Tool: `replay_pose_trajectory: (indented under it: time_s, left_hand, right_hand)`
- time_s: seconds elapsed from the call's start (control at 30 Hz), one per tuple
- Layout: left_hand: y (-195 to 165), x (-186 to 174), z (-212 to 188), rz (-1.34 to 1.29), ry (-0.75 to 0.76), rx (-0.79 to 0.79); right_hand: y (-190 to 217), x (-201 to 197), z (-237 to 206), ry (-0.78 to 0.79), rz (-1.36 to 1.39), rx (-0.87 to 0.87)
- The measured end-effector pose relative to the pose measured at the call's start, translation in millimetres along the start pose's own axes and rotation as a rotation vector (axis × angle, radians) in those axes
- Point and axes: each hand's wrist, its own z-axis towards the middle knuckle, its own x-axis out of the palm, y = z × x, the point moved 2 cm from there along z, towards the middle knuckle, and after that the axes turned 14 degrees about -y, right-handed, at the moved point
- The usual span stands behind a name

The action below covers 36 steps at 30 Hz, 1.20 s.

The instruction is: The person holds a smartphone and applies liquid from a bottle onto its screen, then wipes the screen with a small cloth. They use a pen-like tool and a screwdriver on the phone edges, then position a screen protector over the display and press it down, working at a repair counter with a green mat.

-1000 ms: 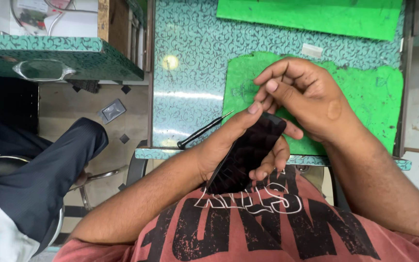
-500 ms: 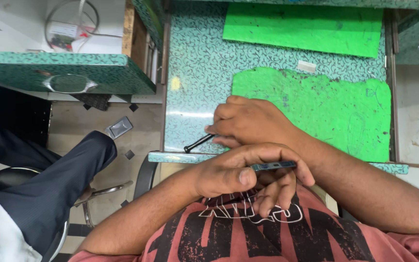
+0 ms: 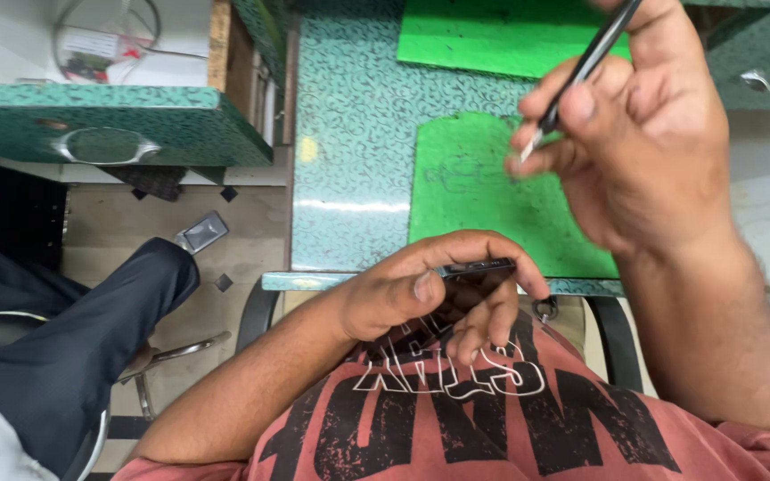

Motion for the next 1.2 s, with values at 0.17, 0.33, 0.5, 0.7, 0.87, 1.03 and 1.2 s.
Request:
replay_pose_trajectory:
  time_s: [0.17, 0.33, 0.5, 0.7, 0.87, 1.03, 1.2]
  left_hand:
    - [4.7, -2.1, 5.8, -0.017, 0.025, -0.018]
    - [10.1, -2.9, 7.2, -0.031, 0.026, 0.002]
    - [17.9, -5.6, 5.4, -0.065, 0.046, 0.041]
    - [21.6, -7.4, 3.6, -0.092, 0.062, 0.047]
    - [17.7, -4.6, 5.8, -0.060, 0.042, 0.036]
    - [11.5, -2.6, 5.3, -0.011, 0.034, -0.064]
    - [7.9, 1.1, 7.4, 0.054, 0.020, -0.102]
  right_hand:
    - [16.7, 21.4, -36.0, 0.000, -0.275, -0.109]
    - [17.6, 32.1, -44.7, -0.008, -0.337, -0.106]
    - [16.8, 27.7, -46.4, 0.033, -0.339, -0.125]
    - [15.7, 23.6, -48.8, 0.066, -0.325, -0.110]
    - [15.7, 21.5, -48.7, 0.085, -0.362, -0.108]
    - [18.9, 19.7, -51.0, 0.126, -0.381, -0.125]
    - [21.4, 20.8, -51.1, 0.126, -0.443, -0.142]
